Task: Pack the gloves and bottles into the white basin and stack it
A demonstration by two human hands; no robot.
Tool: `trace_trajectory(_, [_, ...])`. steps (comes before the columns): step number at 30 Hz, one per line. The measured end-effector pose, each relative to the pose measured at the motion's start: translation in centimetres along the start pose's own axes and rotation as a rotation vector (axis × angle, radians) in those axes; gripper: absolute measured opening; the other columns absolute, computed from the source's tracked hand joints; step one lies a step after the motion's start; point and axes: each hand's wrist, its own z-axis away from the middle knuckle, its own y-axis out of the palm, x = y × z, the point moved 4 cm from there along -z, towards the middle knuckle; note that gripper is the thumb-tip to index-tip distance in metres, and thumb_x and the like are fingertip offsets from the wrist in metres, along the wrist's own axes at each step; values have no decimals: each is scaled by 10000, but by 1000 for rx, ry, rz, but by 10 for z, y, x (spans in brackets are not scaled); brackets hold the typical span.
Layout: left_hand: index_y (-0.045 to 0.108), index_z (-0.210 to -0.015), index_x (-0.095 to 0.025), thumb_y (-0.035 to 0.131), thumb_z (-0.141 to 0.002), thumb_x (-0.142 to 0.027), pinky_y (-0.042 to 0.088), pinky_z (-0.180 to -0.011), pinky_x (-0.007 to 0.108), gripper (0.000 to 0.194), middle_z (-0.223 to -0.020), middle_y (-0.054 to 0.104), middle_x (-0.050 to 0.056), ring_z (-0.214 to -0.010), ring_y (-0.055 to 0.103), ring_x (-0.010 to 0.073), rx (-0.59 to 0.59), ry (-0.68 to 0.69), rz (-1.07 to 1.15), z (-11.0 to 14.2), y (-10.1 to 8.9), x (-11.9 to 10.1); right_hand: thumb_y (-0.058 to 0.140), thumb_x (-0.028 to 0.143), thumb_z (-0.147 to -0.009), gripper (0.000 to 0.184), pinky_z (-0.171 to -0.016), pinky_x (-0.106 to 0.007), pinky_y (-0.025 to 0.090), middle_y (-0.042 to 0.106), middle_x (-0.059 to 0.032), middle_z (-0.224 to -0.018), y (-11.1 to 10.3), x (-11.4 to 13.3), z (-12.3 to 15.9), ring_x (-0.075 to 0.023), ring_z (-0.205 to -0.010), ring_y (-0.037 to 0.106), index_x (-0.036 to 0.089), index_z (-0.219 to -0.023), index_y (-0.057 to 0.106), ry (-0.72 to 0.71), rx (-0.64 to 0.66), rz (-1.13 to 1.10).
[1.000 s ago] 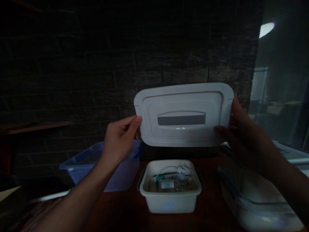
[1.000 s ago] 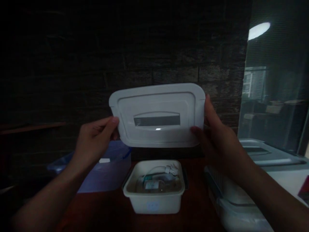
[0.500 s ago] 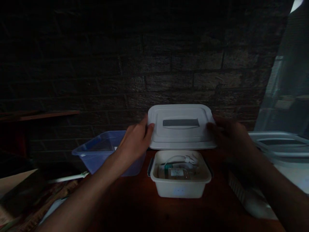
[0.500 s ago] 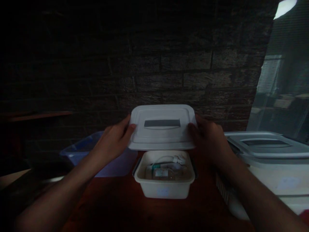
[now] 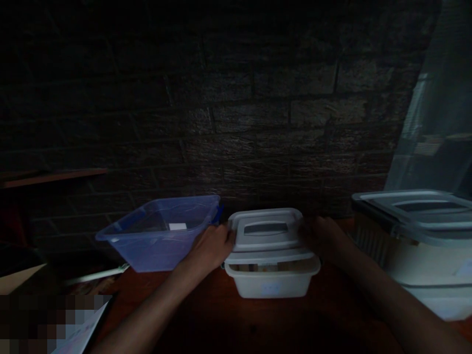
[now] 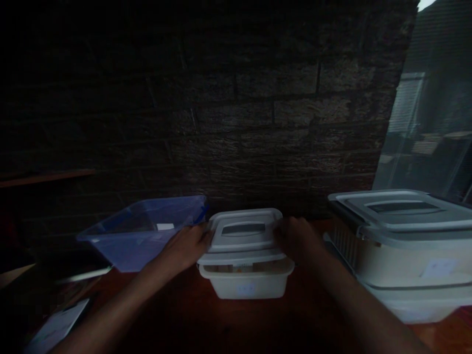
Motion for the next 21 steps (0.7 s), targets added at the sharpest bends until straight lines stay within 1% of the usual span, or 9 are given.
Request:
trace_trajectory(2, [700, -956, -180, 354, -1033, -414, 504, -762, 395, 425, -935, 779, 188, -904, 762, 332, 22, 0, -16, 2, 4, 0, 538, 289, -947, 250, -683, -318, 451, 798, -152, -929, 5, -2, 3, -294, -899, 763, 176, -895, 755, 17, 2, -7])
trace_trajectory(5, [700, -909, -181, 362, -1027, -400, 512, -730, 381, 419, -916, 780, 185, -866, 765, 322, 55, 3, -24, 5, 10, -1, 513, 310, -948, 285, -680, -328, 451, 789, -172, -1019, 6, -2, 8, -313, -939, 766, 160, -1027, 741, 27, -36, 17])
trace_trajectory(7, [708, -931, -185, 369, -1026, -389, 519, -747, 378, 407, -921, 787, 177, -877, 769, 316, 71, 5, -26, 6, 13, -2, 487, 320, -955, 315, -653, -334, 444, 788, -182, -1017, 8, -1, 11, -325, -924, 771, 161, -1062, 737, 43, 2, 49])
trace_trajectory(9, [719, -950, -190, 383, -1024, -389, 527, -779, 379, 397, -933, 794, 170, -903, 771, 316, 85, -2, -31, 7, 15, -3, 465, 332, -964, 335, -627, -336, 437, 792, -185, -959, 10, -2, 13, -334, -899, 775, 167, -1012, 752, 71, 84, 74])
trace_trajectory(11, [729, -967, -197, 402, -1023, -399, 535, -811, 367, 389, -939, 799, 157, -925, 771, 304, 107, -19, -33, 8, 16, -5, 457, 345, -970, 354, -624, -335, 443, 793, -185, -924, 12, -3, 14, -336, -892, 777, 167, -979, 763, 76, 126, 80])
trace_trajectory(14, [736, -1036, -210, 413, -1026, -419, 540, -866, 347, 385, -974, 805, 136, -971, 769, 285, 132, -47, -34, 10, 15, -8, 452, 350, -975, 367, -652, -340, 462, 793, -185, -963, 14, -6, 14, -335, -914, 773, 159, -987, 765, 58, 118, 85])
trace_trajectory(16, [738, -1078, -209, 419, -1023, -413, 539, -891, 358, 382, -1011, 804, 142, -1003, 764, 293, 128, -55, -45, 11, 14, -10, 453, 354, -977, 367, -678, -353, 475, 788, -189, -1013, 17, -10, 14, -345, -942, 767, 154, -1002, 759, 56, 133, 98])
trace_trajectory(19, [748, -1083, -205, 430, -1014, -402, 540, -891, 378, 381, -1010, 803, 149, -999, 764, 312, 111, -44, -49, 12, 13, -11, 436, 370, -1000, 379, -699, -371, 488, 788, -181, -1027, 24, -15, 16, -356, -956, 767, 164, -1067, 746, 56, 170, 97])
trace_trajectory(21, [757, -1072, -205, 444, -1006, -405, 542, -884, 377, 377, -989, 805, 147, -987, 766, 313, 103, -42, -31, 12, 14, -10, 417, 366, -1018, 385, -699, -371, 491, 790, -171, -1012, 27, -17, 19, -351, -949, 768, 172, -1104, 738, 57, 158, 97])
